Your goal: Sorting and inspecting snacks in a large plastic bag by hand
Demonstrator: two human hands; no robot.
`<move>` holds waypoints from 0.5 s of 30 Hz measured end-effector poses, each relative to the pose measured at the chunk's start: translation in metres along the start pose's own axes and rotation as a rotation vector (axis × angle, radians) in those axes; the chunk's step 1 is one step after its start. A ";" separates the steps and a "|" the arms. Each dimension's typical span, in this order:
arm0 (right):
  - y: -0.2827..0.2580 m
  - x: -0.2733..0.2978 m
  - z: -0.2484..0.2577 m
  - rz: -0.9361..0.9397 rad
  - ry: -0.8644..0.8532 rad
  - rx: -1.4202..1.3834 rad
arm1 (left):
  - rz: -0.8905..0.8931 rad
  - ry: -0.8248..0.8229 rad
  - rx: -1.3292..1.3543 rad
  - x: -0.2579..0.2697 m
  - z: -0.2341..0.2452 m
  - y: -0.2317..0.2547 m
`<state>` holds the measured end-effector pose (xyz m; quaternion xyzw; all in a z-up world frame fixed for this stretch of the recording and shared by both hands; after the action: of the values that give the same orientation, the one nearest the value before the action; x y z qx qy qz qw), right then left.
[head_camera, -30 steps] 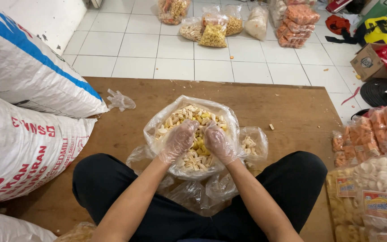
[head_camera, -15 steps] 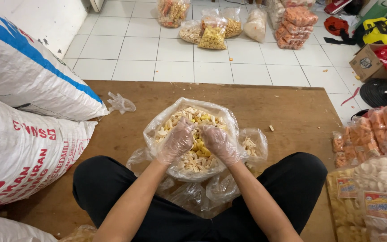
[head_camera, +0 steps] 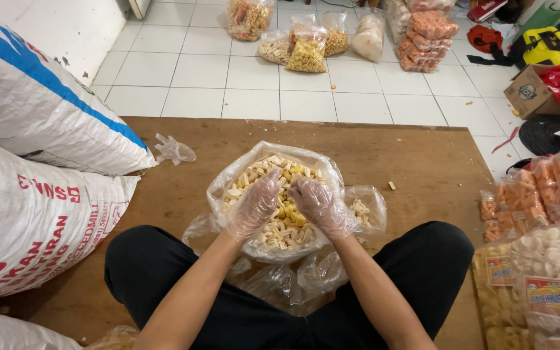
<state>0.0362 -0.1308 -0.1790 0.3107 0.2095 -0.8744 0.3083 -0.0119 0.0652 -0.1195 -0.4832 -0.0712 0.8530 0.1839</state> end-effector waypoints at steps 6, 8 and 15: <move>-0.023 -0.016 0.040 -0.051 -0.081 0.027 | 0.125 -0.003 0.213 0.032 -0.049 0.001; -0.033 -0.025 0.056 -0.118 -0.162 -0.073 | 0.167 -0.006 0.221 0.030 -0.043 0.003; -0.026 -0.016 0.040 -0.050 -0.016 -0.123 | 0.275 -0.081 0.279 0.005 -0.010 0.005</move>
<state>0.0124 -0.1275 -0.1351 0.2787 0.2682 -0.8698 0.3064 -0.0069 0.0624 -0.1301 -0.4232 0.1073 0.8905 0.1279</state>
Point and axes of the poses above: each hand's wrist, its own x-axis away from the middle knuckle, its own z-axis out of the back of the hand, y = z × x, the point moved 1 cm from there along -x, towards the middle knuckle, and after that the axes turned 15 degrees about z, right-handed, at the moved point
